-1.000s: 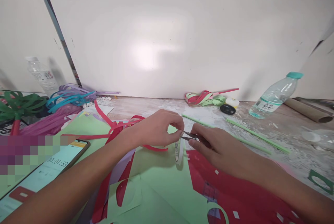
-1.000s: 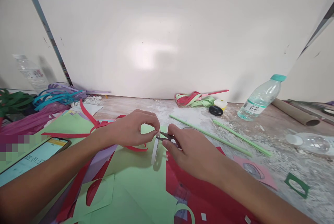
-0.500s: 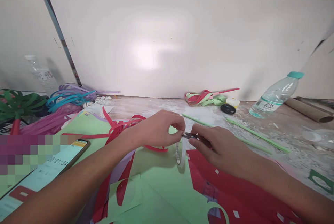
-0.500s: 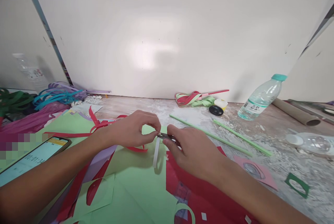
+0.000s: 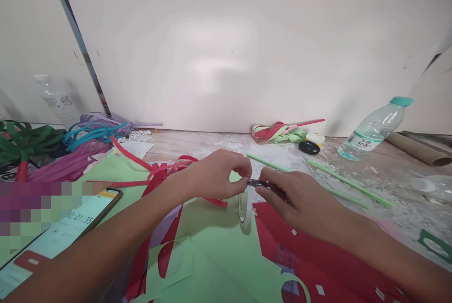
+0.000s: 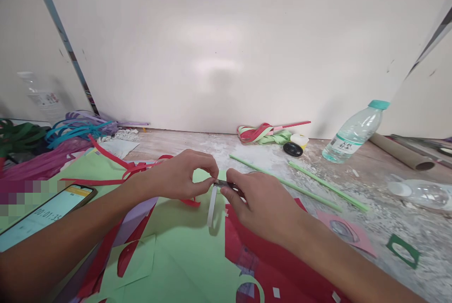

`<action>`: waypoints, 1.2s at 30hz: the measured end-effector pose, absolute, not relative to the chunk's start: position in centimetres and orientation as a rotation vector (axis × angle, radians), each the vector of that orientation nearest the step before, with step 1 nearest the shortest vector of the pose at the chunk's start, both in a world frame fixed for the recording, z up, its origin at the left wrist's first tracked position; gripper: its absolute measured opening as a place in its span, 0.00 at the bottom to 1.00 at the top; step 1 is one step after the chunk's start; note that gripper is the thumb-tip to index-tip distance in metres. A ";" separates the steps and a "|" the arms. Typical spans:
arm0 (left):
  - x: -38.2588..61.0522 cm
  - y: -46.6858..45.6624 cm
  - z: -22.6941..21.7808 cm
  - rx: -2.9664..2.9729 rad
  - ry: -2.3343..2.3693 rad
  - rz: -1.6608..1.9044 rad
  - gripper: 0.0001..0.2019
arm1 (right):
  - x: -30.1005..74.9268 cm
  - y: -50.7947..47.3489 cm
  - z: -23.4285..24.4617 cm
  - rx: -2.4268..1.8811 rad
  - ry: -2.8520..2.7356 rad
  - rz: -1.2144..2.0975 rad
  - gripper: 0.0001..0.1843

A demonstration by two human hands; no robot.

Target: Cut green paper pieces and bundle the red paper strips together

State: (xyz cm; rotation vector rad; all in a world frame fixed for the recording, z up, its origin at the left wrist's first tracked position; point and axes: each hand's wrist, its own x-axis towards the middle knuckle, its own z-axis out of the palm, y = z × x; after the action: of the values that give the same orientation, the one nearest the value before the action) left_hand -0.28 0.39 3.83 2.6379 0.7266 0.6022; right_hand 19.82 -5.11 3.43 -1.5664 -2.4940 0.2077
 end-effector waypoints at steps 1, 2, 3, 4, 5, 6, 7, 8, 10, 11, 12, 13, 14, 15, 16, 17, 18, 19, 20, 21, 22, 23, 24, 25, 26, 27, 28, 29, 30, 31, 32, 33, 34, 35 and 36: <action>-0.3 0.4 3.8 2.636 0.721 0.605 0.06 | 19.8 -5.1 3.4 -1.571 -2.493 0.205 0.11; -0.3 0.4 3.8 2.637 0.716 0.607 0.06 | 19.8 -5.1 3.4 -1.576 -2.492 0.203 0.11; -0.3 0.4 3.8 2.638 0.711 0.609 0.06 | 19.8 -5.1 3.4 -1.581 -2.490 0.202 0.11; -0.3 0.4 3.8 2.642 0.706 0.608 0.06 | 19.8 -5.1 3.4 -1.582 -2.490 0.204 0.11; -0.3 0.4 3.8 2.646 0.703 0.606 0.06 | 19.8 -5.1 3.5 -1.580 -2.491 0.208 0.11; -0.3 0.4 3.8 2.651 0.701 0.603 0.06 | 19.8 -5.1 3.5 -1.577 -2.493 0.212 0.11; -0.3 0.4 3.8 2.655 0.701 0.600 0.06 | 19.8 -5.2 3.5 -1.574 -2.495 0.217 0.11; -0.3 0.4 3.8 2.658 0.700 0.598 0.06 | 19.8 -5.2 3.5 -1.569 -2.498 0.220 0.11; -0.3 0.4 3.8 2.664 0.703 0.595 0.06 | 19.8 -5.2 3.5 -1.559 -2.502 0.213 0.11; -0.3 0.4 3.8 2.666 0.705 0.594 0.06 | 19.8 -5.2 3.5 -1.554 -2.504 0.206 0.11; -0.4 0.4 3.8 2.667 0.707 0.591 0.06 | 19.8 -5.2 3.5 -1.549 -2.506 0.198 0.11; -0.4 0.3 3.9 2.669 0.710 0.588 0.06 | 19.8 -5.2 3.5 -1.545 -2.507 0.191 0.11; -0.4 0.3 3.9 2.671 0.715 0.585 0.06 | 19.8 -5.1 3.5 -1.543 -2.507 0.187 0.10; -0.4 0.3 3.9 2.676 0.719 0.581 0.06 | 19.9 -5.1 3.4 -1.542 -2.505 0.185 0.10; -0.4 0.3 4.0 2.681 0.723 0.576 0.05 | 19.9 -5.1 3.4 -1.542 -2.500 0.185 0.10; -0.5 0.3 4.0 2.686 0.726 0.572 0.05 | 19.9 -5.2 3.4 -1.542 -2.495 0.182 0.10; -0.5 0.3 4.0 2.690 0.731 0.571 0.05 | 19.9 -5.2 3.4 -1.540 -2.490 0.176 0.10; -0.5 0.2 4.1 2.693 0.736 0.570 0.05 | 19.9 -5.2 3.4 -1.539 -2.488 0.168 0.09; -0.5 0.2 4.1 2.695 0.742 0.568 0.06 | 19.9 -5.3 3.4 -1.539 -2.486 0.154 0.09; -0.5 0.2 4.1 2.697 0.748 0.567 0.06 | 19.9 -5.3 3.4 -1.539 -2.487 0.137 0.09; -0.5 0.3 4.1 2.700 0.755 0.566 0.06 | 19.9 -5.4 3.4 -1.538 -2.492 0.121 0.09; -0.5 0.3 4.1 2.703 0.759 0.565 0.06 | 19.9 -5.4 3.5 -1.534 -2.499 0.108 0.09; -0.5 0.3 4.0 2.707 0.762 0.565 0.06 | 19.9 -5.5 3.5 -1.528 -2.507 0.096 0.09; -0.5 0.3 4.0 2.711 0.764 0.566 0.06 | 19.8 -5.5 3.6 -1.523 -2.515 0.086 0.09; -0.5 0.4 4.0 2.713 0.767 0.568 0.06 | 19.8 -5.6 3.7 -1.519 -2.523 0.080 0.10; -0.5 0.4 4.0 2.714 0.768 0.567 0.06 | 19.7 -5.6 3.8 -1.517 -2.530 0.076 0.10; -0.6 0.4 4.0 2.713 0.771 0.566 0.06 | 19.7 -5.6 3.9 -1.518 -2.534 0.072 0.10; -0.6 0.3 4.1 2.711 0.772 0.562 0.06 | 19.6 -5.7 4.0 -1.521 -2.536 0.069 0.11; -0.6 0.3 4.1 2.709 0.775 0.559 0.06 | 19.6 -5.7 4.0 -1.524 -2.537 0.067 0.11; -0.6 0.3 4.1 2.707 0.777 0.556 0.06 | 19.6 -5.7 4.1 -1.525 -2.539 0.068 0.11; -0.6 0.2 4.2 2.706 0.779 0.554 0.06 | 19.6 -5.7 4.1 -1.527 -2.540 0.068 0.11; -0.6 0.2 4.2 2.705 0.780 0.553 0.06 | 19.6 -5.8 4.1 -1.528 -2.541 0.066 0.11; -0.6 0.1 4.3 2.704 0.779 0.551 0.06 | 19.6 -5.8 4.1 -1.529 -2.541 0.064 0.12; -0.7 0.1 4.3 2.704 0.775 0.549 0.06 | 19.6 -5.8 4.0 -1.528 -2.543 0.062 0.12; -0.7 0.0 4.4 2.704 0.772 0.544 0.06 | 19.7 -5.8 4.0 -1.527 -2.545 0.060 0.12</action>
State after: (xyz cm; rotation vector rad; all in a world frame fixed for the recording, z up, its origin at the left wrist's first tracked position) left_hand -0.67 0.04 4.36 2.7035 0.7720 0.5437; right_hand 19.67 -5.79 4.00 -1.5267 -2.5452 0.0604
